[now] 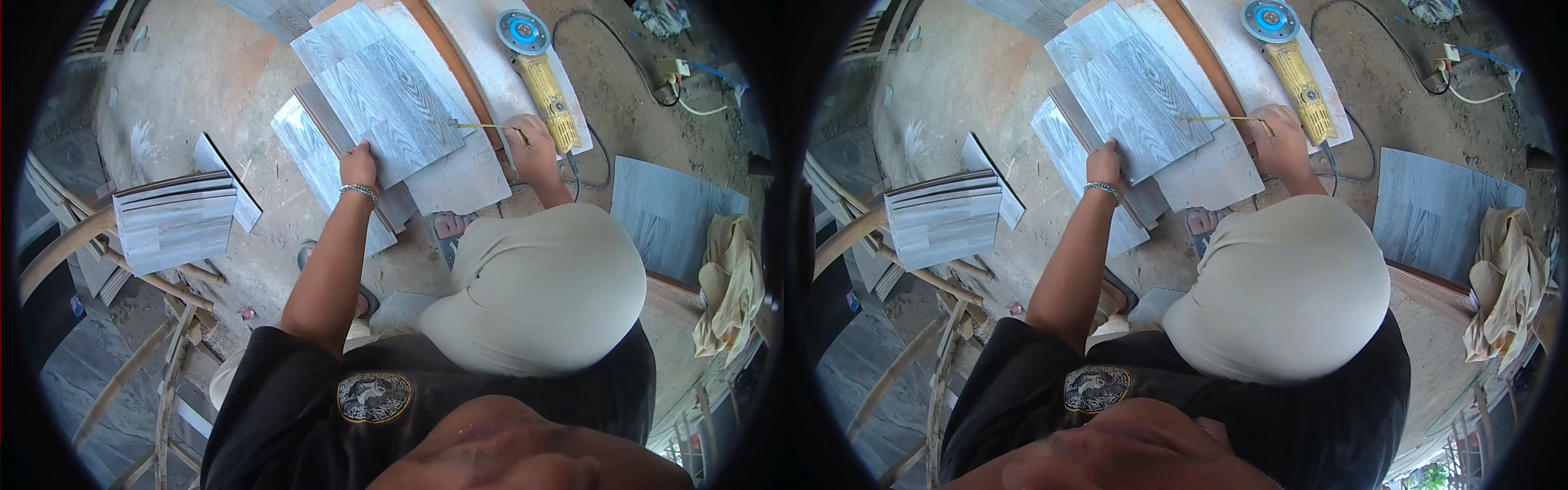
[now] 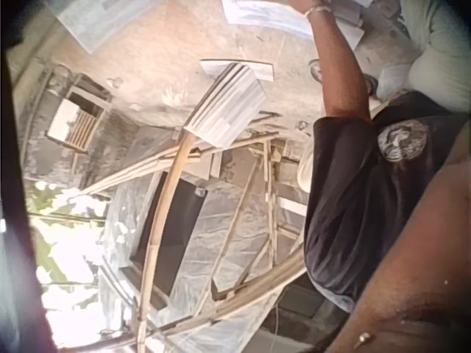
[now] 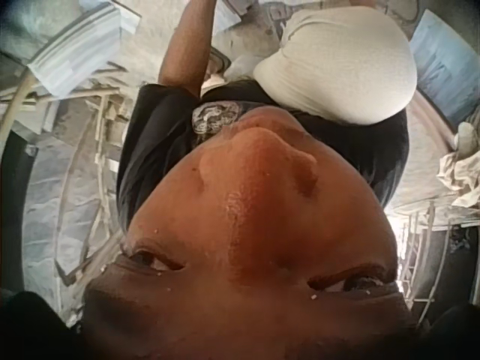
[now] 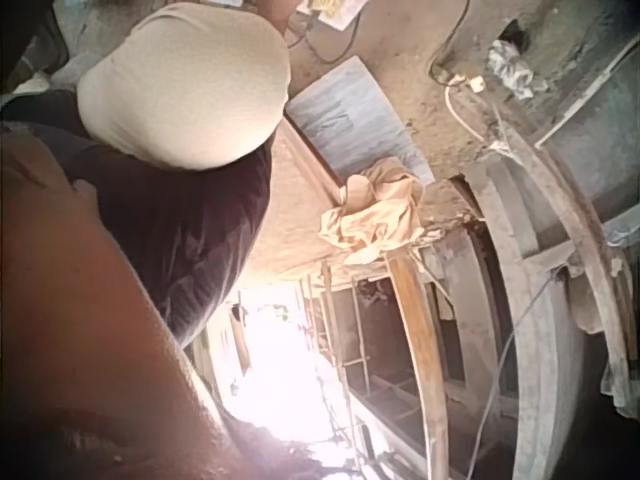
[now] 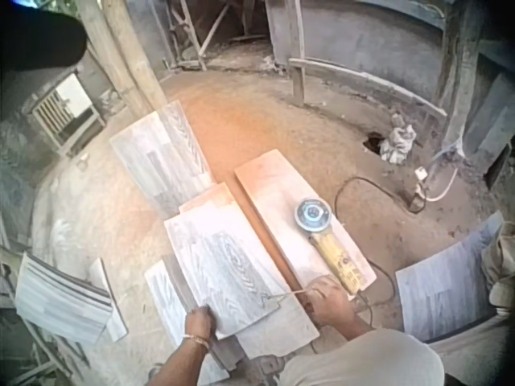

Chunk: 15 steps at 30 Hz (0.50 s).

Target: Measuring, cutting, and cleaning floor tiles using an angle grinder and a measuring tape.

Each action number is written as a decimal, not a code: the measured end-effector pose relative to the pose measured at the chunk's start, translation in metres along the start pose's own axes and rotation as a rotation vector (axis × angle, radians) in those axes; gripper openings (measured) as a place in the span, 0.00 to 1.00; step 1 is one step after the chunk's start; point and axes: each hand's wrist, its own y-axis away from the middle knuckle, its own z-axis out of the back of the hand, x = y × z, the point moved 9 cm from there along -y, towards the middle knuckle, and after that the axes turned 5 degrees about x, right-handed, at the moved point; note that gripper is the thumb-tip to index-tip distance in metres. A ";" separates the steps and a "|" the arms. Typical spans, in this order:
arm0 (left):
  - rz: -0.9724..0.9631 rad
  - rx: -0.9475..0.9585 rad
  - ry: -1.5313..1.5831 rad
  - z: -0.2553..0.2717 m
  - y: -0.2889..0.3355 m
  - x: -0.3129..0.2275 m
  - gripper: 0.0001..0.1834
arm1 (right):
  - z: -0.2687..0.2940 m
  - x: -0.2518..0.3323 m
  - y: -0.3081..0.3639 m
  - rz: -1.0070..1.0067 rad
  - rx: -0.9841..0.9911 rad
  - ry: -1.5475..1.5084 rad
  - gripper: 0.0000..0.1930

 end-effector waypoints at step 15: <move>-0.144 -0.621 -0.528 0.218 0.031 -0.023 0.47 | 0.007 -0.012 0.018 -0.142 -0.057 0.012 0.04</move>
